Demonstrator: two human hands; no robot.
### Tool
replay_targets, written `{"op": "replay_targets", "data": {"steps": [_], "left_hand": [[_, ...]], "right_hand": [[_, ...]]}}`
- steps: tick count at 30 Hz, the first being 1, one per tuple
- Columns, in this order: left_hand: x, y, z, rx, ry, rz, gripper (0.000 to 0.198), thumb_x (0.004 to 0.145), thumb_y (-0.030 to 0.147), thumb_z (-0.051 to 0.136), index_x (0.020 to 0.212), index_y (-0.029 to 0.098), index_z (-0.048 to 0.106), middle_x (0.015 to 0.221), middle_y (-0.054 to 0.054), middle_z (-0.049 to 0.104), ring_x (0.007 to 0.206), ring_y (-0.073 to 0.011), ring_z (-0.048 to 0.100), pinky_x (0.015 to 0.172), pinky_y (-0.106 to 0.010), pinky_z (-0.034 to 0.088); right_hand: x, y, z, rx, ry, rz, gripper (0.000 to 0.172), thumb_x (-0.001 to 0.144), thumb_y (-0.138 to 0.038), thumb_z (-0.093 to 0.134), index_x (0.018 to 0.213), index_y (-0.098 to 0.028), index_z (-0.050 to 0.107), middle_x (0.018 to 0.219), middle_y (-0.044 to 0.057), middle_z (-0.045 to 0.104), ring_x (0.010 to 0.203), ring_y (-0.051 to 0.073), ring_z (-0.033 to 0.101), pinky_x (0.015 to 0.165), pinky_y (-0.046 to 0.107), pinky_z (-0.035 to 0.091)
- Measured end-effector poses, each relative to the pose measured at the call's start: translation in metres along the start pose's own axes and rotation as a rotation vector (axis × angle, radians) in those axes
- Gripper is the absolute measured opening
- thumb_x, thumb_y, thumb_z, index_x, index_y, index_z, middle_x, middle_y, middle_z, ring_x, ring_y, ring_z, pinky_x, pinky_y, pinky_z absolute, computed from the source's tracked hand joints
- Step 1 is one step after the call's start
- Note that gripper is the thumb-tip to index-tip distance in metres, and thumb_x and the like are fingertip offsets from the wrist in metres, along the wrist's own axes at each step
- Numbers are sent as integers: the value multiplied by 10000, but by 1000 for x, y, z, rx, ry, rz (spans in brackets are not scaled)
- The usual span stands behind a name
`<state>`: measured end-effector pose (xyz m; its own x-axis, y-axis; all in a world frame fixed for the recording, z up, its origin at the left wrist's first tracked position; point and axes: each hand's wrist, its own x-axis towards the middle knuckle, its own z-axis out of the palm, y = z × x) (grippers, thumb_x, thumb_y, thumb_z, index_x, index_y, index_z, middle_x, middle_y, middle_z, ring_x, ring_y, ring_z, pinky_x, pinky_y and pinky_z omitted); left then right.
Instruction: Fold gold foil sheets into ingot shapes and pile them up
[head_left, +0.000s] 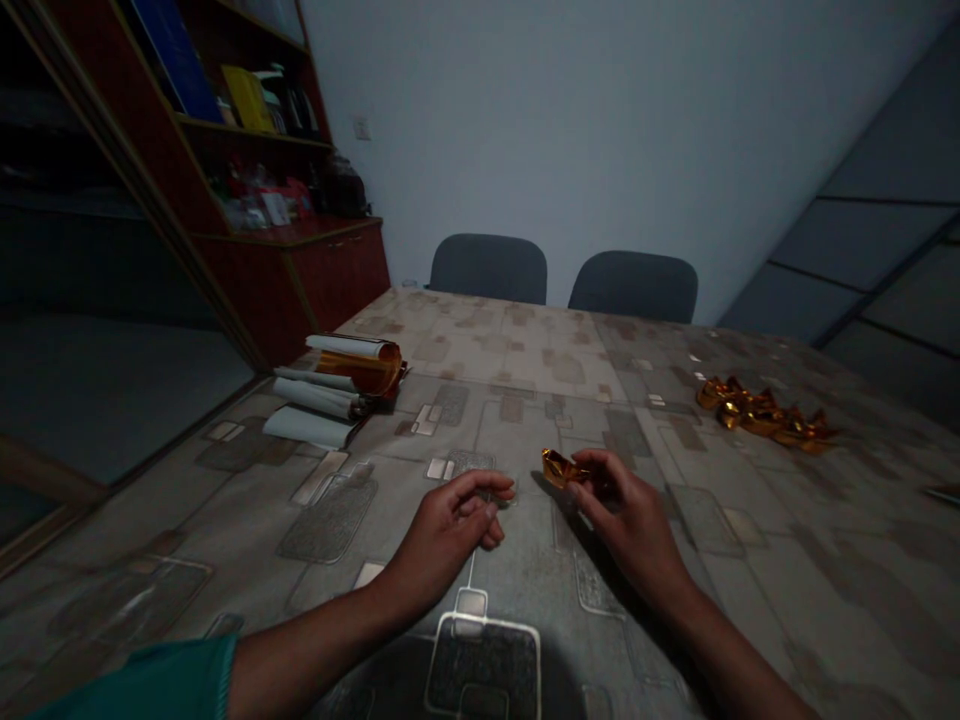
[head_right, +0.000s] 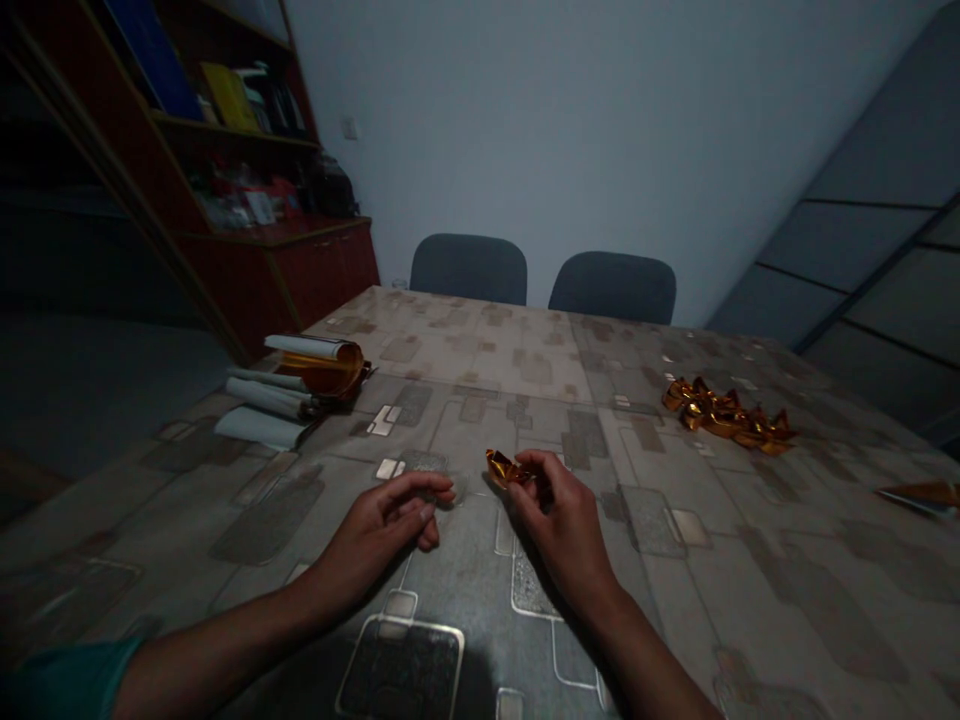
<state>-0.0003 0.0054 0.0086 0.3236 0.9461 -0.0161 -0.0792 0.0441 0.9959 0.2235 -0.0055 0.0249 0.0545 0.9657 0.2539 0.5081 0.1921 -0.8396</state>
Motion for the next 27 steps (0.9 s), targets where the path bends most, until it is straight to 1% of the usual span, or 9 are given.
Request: {"op": "replay_targets", "data": {"steps": [4,8,12,14,17,21,23,25,27], "left_hand": [[-1,-1,-1,10,-8,1,278,828,294,615,1056,140,654,978,-80,678,642,-122,606,631,-284,500],[-1,1,-1,21,-4,-12,264,822,291,618,1033,139,663,971,-82,681,646,-128,603,635,-288,496],[-1,2,-1,40,-11,-7,251,824,292,613,1011,135,671,887,-68,685,645,-138,600,641,-293,485],[-1,2,-1,54,-17,-8,252,826,295,610,1009,135,673,811,-51,677,641,-145,599,641,-293,480],[-1,1,-2,80,-20,-10,253,835,298,602,1015,136,673,716,-27,654,637,-152,598,642,-292,473],[-1,1,-2,103,-26,-4,253,840,306,601,1018,140,672,655,-9,631,636,-157,598,639,-287,464],[-2,0,-2,114,-29,-7,254,839,311,604,1015,142,674,655,-9,630,637,-157,597,639,-285,460],[-2,0,-3,127,-29,-10,251,845,313,601,1013,143,677,656,-9,629,639,-156,595,641,-284,456],[-2,-1,-3,138,-26,-10,247,856,314,596,1019,148,679,654,-7,627,642,-156,592,646,-283,452]], "right_hand": [[10,15,-16,-76,77,0,214,839,-352,635,985,-197,656,789,26,677,673,205,609,633,322,457],[25,31,-31,-110,165,9,266,839,-411,620,980,-187,643,789,32,681,668,201,595,625,326,457],[39,48,-50,-199,249,24,310,829,-454,595,963,-178,643,809,53,697,685,218,614,625,338,468],[44,59,-66,-274,287,38,331,793,-481,610,933,-186,657,793,56,704,674,230,621,636,354,473],[47,78,-101,-406,385,84,340,780,-505,594,914,-200,663,840,83,724,712,260,643,668,375,474],[41,108,-155,-595,518,202,306,769,-495,589,840,-207,659,798,131,713,736,313,645,663,403,444],[35,122,-176,-668,571,272,313,776,-503,565,820,-207,657,759,138,703,716,328,641,631,411,430],[30,133,-189,-726,595,317,321,773,-509,551,815,-210,660,746,132,702,702,332,638,607,407,421],[28,141,-193,-766,590,320,319,770,-490,554,832,-199,669,771,134,712,722,331,647,605,395,424]]}}
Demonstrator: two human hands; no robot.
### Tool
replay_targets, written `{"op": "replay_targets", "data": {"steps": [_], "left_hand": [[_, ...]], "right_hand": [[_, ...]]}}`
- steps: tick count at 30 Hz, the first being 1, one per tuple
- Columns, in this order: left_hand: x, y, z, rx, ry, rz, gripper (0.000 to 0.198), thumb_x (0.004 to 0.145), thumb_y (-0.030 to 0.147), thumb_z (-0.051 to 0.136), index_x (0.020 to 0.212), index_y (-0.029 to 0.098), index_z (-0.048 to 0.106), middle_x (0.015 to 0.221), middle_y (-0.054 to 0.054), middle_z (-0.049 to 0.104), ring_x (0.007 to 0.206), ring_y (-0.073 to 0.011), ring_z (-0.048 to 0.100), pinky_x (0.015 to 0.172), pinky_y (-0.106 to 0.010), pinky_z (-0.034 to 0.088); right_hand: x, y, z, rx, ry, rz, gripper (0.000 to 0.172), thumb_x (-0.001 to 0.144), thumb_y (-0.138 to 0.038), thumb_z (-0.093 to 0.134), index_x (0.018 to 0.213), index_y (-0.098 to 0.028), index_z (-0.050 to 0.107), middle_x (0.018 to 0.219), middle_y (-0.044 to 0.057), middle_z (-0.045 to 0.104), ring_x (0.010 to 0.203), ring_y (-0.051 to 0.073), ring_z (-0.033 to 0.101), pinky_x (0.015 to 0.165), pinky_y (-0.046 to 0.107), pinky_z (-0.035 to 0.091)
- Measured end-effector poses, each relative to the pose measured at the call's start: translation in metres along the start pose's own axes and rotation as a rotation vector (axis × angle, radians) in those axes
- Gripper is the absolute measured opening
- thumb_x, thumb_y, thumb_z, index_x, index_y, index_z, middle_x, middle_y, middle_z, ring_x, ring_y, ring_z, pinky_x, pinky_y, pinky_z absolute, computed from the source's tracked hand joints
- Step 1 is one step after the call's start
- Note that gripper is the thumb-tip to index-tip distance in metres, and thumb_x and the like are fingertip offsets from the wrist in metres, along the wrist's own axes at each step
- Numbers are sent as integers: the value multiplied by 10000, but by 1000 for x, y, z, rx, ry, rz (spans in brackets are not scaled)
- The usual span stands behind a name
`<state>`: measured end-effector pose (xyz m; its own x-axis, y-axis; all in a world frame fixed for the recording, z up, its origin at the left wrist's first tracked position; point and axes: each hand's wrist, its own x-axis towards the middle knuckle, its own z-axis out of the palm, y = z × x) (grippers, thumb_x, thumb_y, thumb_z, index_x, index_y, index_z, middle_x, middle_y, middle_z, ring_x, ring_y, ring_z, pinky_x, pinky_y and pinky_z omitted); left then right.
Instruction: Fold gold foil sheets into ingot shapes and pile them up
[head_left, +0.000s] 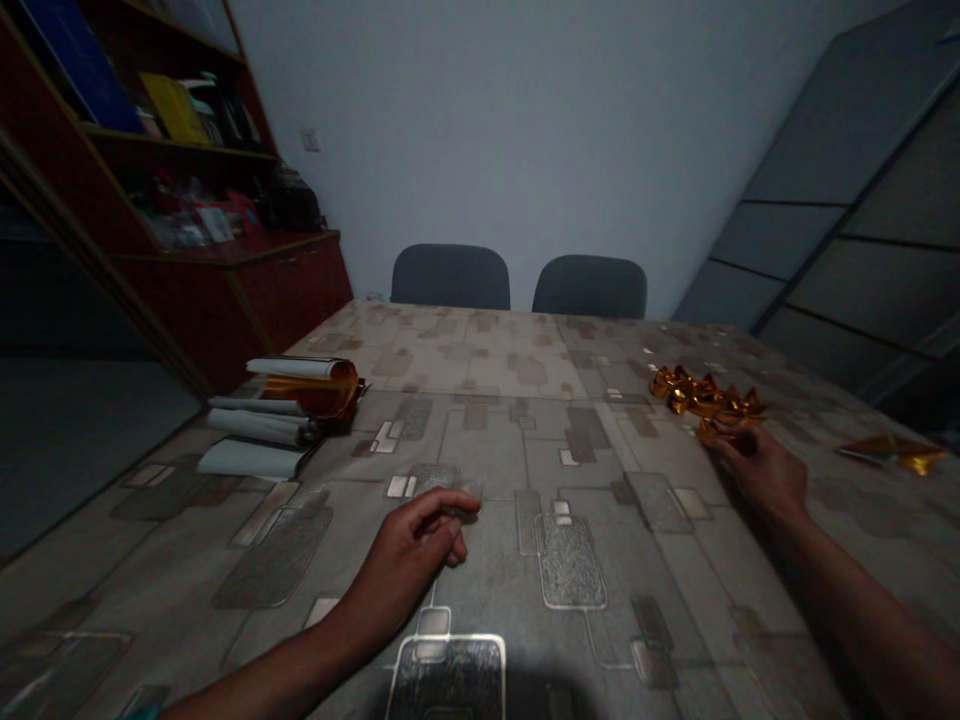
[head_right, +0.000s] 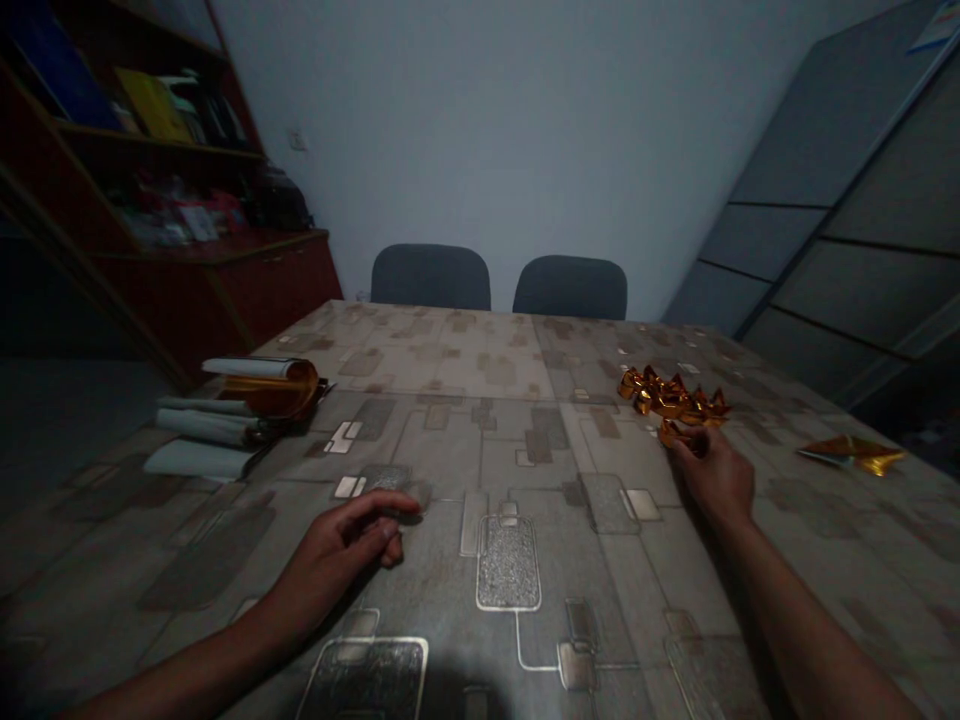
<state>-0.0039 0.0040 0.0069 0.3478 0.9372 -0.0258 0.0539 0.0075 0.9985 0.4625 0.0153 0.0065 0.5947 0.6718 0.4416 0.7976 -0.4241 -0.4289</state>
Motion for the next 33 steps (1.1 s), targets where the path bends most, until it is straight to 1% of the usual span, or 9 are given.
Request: {"op": "replay_targets", "data": {"steps": [2,6,9,11,14,20,29,33], "left_hand": [[-1,-1,-1,9,1,-1,242,864,318,595,1022,156,682,653,-5,625,643,-157,590,645,-282,449],[-1,-1,-2,31,-5,-14,230,874,326,597,1011,167,691,659,-8,629,652,-163,594,647,-283,449],[0,0,-2,33,-5,-17,234,876,337,599,1008,169,692,660,-10,634,650,-163,597,649,-283,452],[0,1,-2,24,-4,-17,237,866,347,606,994,168,695,648,-10,631,637,-164,594,636,-282,453],[0,2,-1,23,4,-17,228,855,346,613,974,173,701,640,-7,625,627,-163,590,624,-280,454],[-1,3,0,27,7,-4,200,860,326,603,965,188,704,672,-2,619,630,-155,589,621,-275,458],[0,2,-1,24,-3,4,203,868,320,592,973,182,698,666,-5,615,628,-155,583,618,-280,453],[0,1,-1,32,-7,-2,198,882,306,582,991,184,694,670,-1,617,641,-150,587,634,-277,455]], "right_hand": [[1,-1,7,-21,-8,-36,315,773,-461,565,866,-182,679,794,131,721,743,323,658,614,381,433],[5,-20,30,-53,-32,-120,305,789,-423,597,964,-191,690,872,108,743,798,300,671,652,358,449],[14,-34,44,-117,-9,-95,296,805,-419,600,953,-182,699,864,134,740,795,326,665,644,380,441],[20,-38,48,-167,14,-69,300,807,-416,606,941,-165,703,848,162,728,814,355,655,663,411,441],[27,-39,50,-221,32,-57,296,804,-410,619,930,-157,706,864,184,719,858,375,642,698,441,442],[33,-37,52,-265,47,-62,327,821,-435,599,955,-154,697,906,186,713,877,365,630,715,442,438],[35,-40,52,-259,26,-87,346,818,-421,612,987,-128,688,961,224,699,903,377,621,715,439,420],[35,-43,52,-234,48,-51,348,819,-413,610,992,-122,694,960,222,699,904,383,621,740,460,422]]}}
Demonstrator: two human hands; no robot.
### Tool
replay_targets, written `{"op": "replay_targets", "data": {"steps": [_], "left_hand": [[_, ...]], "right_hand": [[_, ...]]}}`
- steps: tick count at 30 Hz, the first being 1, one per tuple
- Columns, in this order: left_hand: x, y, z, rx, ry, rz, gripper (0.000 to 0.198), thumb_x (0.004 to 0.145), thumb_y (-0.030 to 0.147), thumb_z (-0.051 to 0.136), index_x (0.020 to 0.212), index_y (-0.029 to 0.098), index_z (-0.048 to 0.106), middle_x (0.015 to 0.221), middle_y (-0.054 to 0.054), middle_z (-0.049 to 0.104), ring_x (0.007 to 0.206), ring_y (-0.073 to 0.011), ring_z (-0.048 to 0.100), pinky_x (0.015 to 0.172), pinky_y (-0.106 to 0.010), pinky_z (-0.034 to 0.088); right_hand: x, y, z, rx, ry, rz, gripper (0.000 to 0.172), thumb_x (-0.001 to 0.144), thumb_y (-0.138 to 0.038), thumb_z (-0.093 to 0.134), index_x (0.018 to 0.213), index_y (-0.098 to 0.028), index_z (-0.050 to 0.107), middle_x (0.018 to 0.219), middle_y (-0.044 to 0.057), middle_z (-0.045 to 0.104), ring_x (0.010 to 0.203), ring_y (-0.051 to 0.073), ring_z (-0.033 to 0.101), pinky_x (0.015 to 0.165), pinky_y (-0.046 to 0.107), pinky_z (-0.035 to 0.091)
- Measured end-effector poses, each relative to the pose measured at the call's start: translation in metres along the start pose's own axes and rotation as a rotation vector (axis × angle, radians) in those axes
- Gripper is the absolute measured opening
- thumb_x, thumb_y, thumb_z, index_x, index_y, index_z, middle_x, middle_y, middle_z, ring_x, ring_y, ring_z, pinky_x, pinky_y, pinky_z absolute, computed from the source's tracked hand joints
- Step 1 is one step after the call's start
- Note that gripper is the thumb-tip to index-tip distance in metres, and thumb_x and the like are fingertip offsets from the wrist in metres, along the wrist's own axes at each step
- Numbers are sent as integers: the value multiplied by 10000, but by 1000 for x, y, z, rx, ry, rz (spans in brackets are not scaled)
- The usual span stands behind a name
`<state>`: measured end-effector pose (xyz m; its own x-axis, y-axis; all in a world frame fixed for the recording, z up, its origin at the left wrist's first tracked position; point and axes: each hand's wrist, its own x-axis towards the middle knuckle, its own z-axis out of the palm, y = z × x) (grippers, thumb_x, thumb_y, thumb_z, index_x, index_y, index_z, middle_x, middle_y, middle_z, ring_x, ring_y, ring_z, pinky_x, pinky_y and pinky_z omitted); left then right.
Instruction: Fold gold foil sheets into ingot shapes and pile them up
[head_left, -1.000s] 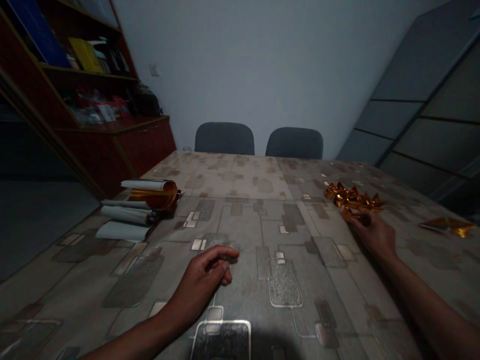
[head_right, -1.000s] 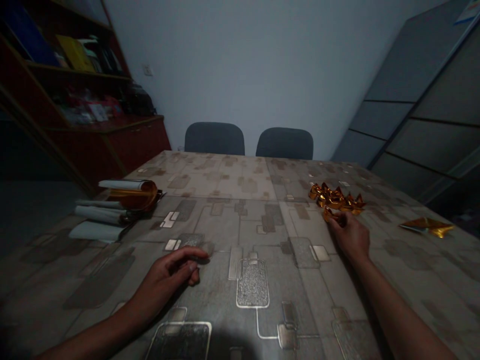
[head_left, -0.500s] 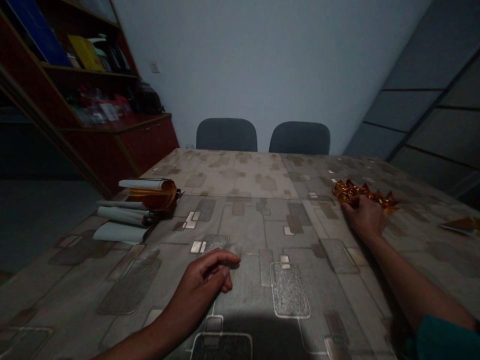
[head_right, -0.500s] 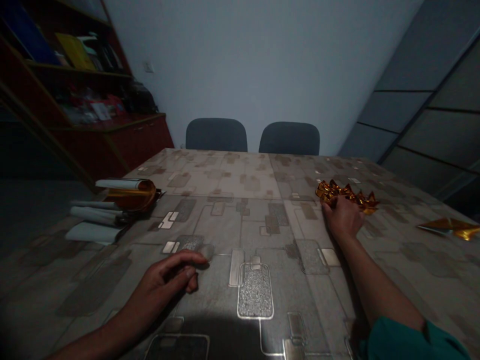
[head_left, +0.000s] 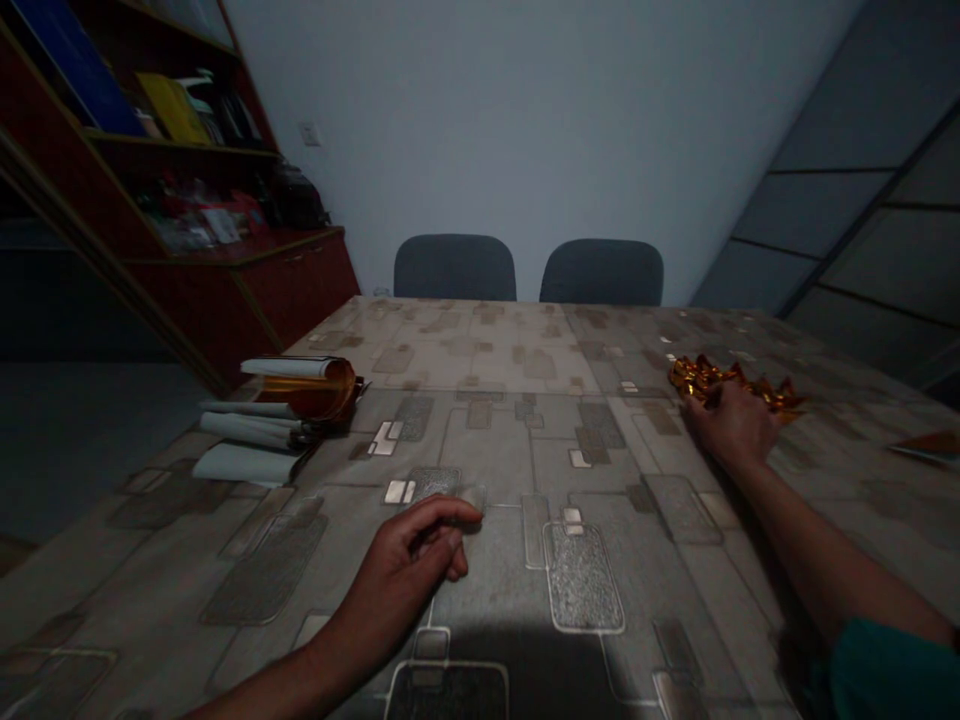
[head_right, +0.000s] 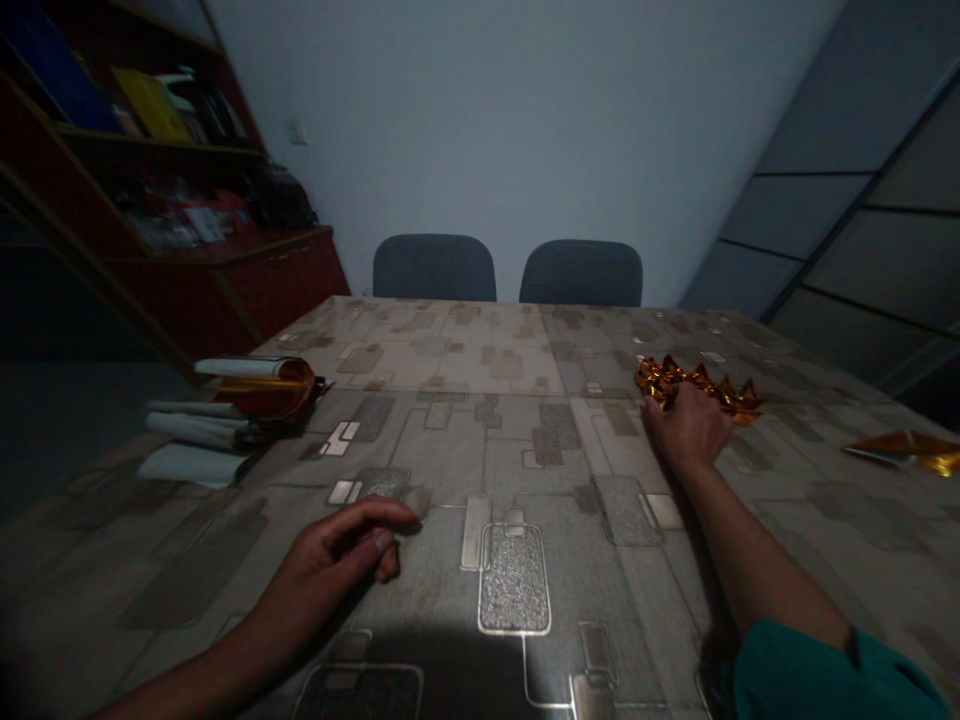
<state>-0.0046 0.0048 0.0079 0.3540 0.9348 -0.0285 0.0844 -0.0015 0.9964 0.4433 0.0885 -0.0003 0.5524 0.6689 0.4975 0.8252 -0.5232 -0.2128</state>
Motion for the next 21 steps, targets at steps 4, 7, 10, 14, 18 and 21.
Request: {"op": "replay_targets", "data": {"steps": [4,7,10,14,18,21], "left_hand": [[0,0,1,-10,3,8,193,876,301,589,979,179,697,669,-1,618,633,-145,585,629,-273,457],[0,0,1,-25,9,12,188,873,292,592,971,173,699,656,2,610,624,-143,584,620,-268,457],[-1,-1,1,-34,2,16,184,882,288,593,970,167,699,658,3,603,623,-138,586,619,-263,459],[-2,-1,3,-38,3,45,186,907,312,589,940,170,704,831,-33,648,636,-124,600,620,-262,482],[0,12,-2,121,-6,178,191,912,298,577,872,178,721,965,-80,696,776,-176,656,714,-313,528],[11,37,-29,341,131,307,178,907,282,573,865,205,727,988,-75,734,967,-228,666,906,-383,497]], "right_hand": [[0,-5,-6,50,1,42,345,835,-446,588,940,-141,710,906,213,699,871,383,622,745,479,418],[-2,-10,-15,110,5,68,339,829,-459,587,939,-160,701,937,219,693,905,402,609,770,497,409],[-8,-20,-27,199,-15,88,267,844,-403,537,880,-182,682,934,219,690,908,406,602,769,496,400],[-26,-44,-44,384,-85,91,196,814,-370,526,745,-211,617,791,162,683,774,326,611,688,418,414],[-67,-81,-71,609,-187,26,249,784,-446,546,690,-218,586,696,76,646,664,245,601,608,343,432],[-110,-112,-98,768,-306,-77,298,799,-501,546,708,-221,592,670,20,609,634,205,590,585,302,442]]}}
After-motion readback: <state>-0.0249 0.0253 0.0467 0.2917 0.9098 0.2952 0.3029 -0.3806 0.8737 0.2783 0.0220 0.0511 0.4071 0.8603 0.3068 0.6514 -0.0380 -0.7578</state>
